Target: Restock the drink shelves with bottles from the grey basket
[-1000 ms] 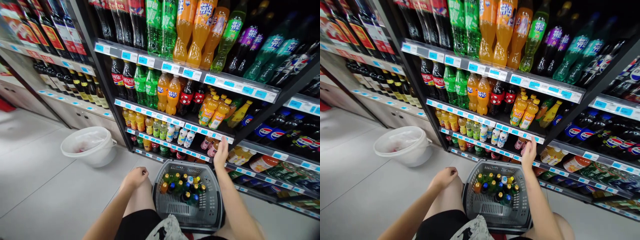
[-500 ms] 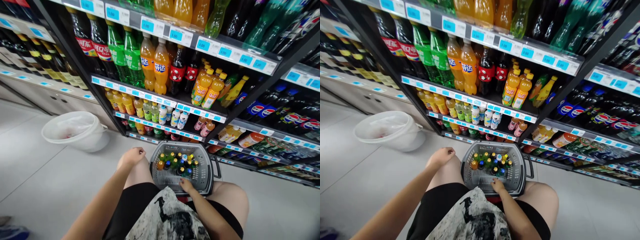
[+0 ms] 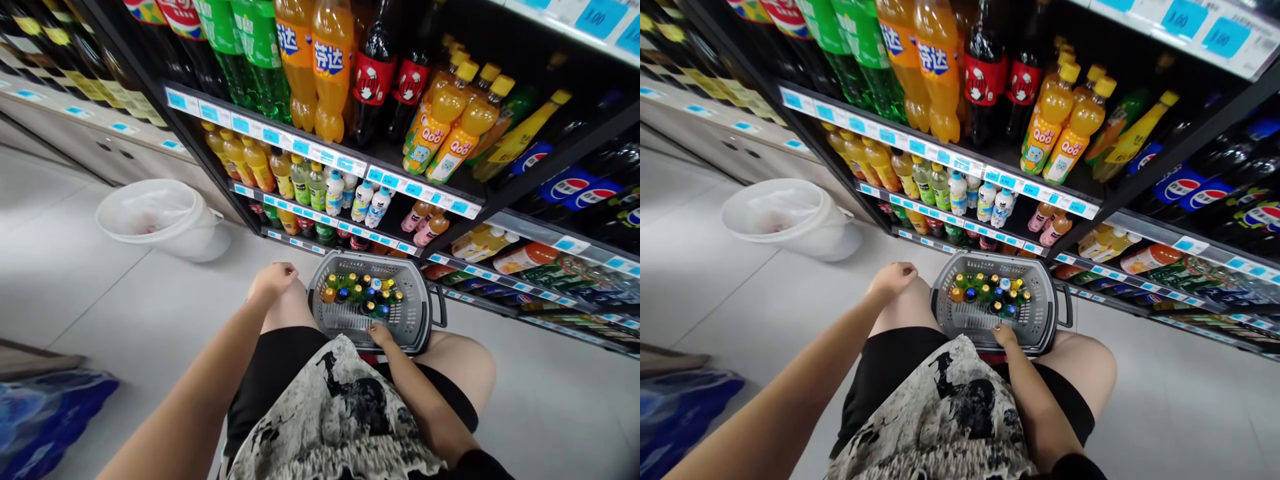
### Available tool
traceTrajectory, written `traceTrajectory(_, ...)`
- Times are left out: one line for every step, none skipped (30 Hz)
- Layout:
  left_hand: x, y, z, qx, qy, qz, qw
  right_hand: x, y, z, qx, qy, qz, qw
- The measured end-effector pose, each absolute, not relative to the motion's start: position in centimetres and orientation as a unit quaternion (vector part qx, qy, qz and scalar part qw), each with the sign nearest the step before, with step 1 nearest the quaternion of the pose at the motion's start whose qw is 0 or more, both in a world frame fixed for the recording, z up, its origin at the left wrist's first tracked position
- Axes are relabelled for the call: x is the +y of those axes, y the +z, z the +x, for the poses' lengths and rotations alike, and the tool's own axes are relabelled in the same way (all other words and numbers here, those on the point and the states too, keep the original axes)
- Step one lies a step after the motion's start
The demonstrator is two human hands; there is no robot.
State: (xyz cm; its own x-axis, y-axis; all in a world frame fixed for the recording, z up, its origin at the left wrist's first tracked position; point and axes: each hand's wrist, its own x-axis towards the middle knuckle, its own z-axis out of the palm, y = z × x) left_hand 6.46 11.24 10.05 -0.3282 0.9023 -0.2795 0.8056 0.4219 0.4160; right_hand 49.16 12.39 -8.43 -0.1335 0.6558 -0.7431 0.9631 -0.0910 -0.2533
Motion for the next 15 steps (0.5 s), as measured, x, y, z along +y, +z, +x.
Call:
traceTrajectory(11.2, 9.6, 6.3, 0.811, 0.102, 0.524, 0.239, 12.4, -8.4, 49.2, 0.644, -0.388, 0.628, 0.199)
traceTrajectory(11.1, 9.1, 6.2, 0.813, 0.102, 0.521, 0.238, 12.4, -8.4, 49.3, 0.644, -0.386, 0.629, 0.202)
traceTrajectory(11.1, 8.8, 6.1, 0.815, 0.102, 0.518, 0.239, 12.4, -8.4, 49.3, 0.643, -0.384, 0.630, 0.206)
traceTrajectory(11.0, 8.5, 6.0, 0.816, 0.101, 0.515, 0.240, 12.4, -8.4, 49.3, 0.642, -0.382, 0.631, 0.209)
traceTrajectory(11.0, 8.2, 5.8, 0.817, 0.100, 0.514, 0.242, 12.4, -8.4, 49.3, 0.641, -0.380, 0.631, 0.214)
traceTrajectory(10.9, 8.1, 5.7, 0.817, 0.100, 0.513, 0.244, 12.4, -8.4, 49.3, 0.641, -0.377, 0.632, 0.218)
traceTrajectory(10.8, 8.0, 5.5, 0.816, 0.100, 0.513, 0.245, 12.3, -8.4, 49.2, 0.641, -0.375, 0.631, 0.223)
traceTrajectory(10.8, 7.9, 5.4, 0.816, 0.101, 0.514, 0.246, 12.3, -8.3, 49.2, 0.642, -0.373, 0.630, 0.228)
traceTrajectory(10.7, 7.8, 5.3, 0.816, 0.102, 0.514, 0.246, 12.3, -8.3, 49.2, 0.643, -0.372, 0.628, 0.233)
traceTrajectory(10.7, 7.7, 5.1, 0.816, 0.105, 0.512, 0.246, 12.2, -8.2, 49.2, 0.644, -0.370, 0.625, 0.240)
traceTrajectory(10.6, 7.6, 5.0, 0.817, 0.107, 0.509, 0.247, 12.3, -8.2, 49.1, 0.647, -0.367, 0.621, 0.247)
traceTrajectory(10.6, 7.5, 4.9, 0.818, 0.110, 0.506, 0.250, 12.4, -8.1, 49.1, 0.650, -0.364, 0.616, 0.257)
traceTrajectory(10.5, 7.3, 4.8, 0.819, 0.113, 0.503, 0.253, 12.6, -8.0, 49.0, 0.654, -0.360, 0.608, 0.269)
traceTrajectory(10.5, 7.2, 4.8, 0.819, 0.116, 0.500, 0.255, 13.0, -8.0, 48.7, 0.659, -0.357, 0.599, 0.283)
traceTrajectory(10.5, 7.1, 4.8, 0.820, 0.120, 0.498, 0.256, 13.5, -7.9, 48.4, 0.663, -0.352, 0.589, 0.299)
